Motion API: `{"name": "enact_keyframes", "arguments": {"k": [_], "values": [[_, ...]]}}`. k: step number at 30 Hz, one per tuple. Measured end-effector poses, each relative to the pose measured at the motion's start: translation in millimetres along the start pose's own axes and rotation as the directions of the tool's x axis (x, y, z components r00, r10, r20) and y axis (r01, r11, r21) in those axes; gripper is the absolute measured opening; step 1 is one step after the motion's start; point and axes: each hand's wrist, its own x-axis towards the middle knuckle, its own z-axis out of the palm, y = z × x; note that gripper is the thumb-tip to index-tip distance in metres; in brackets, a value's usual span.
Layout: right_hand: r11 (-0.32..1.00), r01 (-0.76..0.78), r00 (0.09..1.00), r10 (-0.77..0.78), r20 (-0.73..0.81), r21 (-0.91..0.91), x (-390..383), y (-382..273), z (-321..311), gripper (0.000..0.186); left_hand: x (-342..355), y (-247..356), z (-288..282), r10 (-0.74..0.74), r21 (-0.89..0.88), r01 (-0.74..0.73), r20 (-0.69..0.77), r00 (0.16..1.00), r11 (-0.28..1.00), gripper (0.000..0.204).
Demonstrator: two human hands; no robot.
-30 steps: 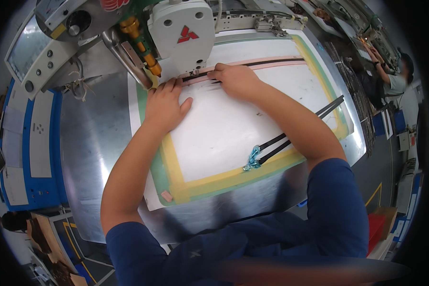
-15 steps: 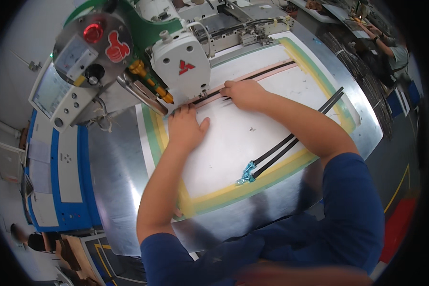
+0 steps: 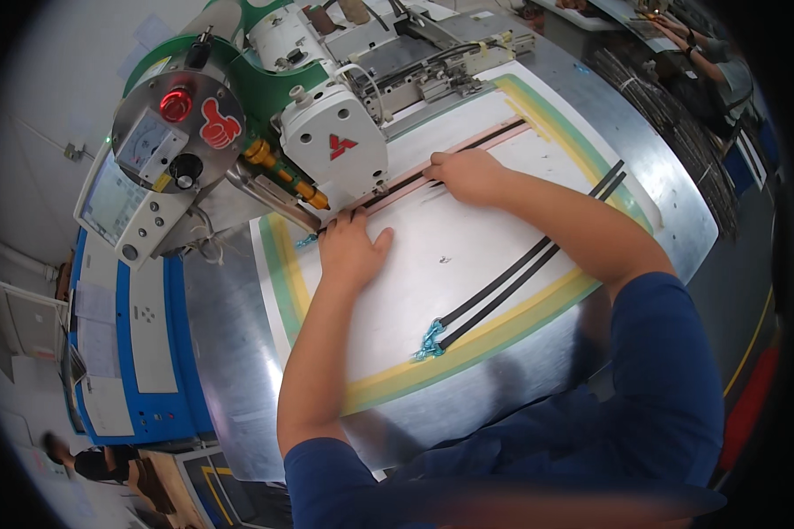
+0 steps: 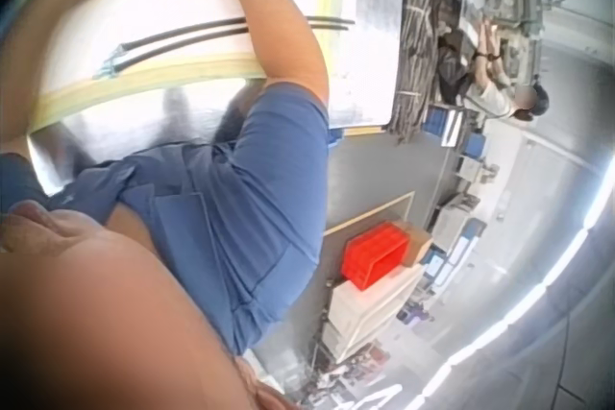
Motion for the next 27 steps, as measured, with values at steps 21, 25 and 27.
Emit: {"name": "enact_keyframes", "arguments": {"k": [21,25,27], "values": [[0.999,0.035,0.999,-0.035,0.028,-0.003,1,-2,7,0.039,3,5,3,0.045,-0.095,-0.042,0.028,0.999,0.995,0.069],[1.0,0.018,1.0,-0.018,0.019,0.022,-2,3,2,0.034,7,5,4,0.047,-0.147,-0.042,0.031,0.998,0.988,0.067],[1.0,0.001,1.0,-0.001,0.03,0.01,-5,5,-2,0.034,7,7,3,0.054,-0.146,-0.049,0.029,0.998,0.988,0.066]]}}
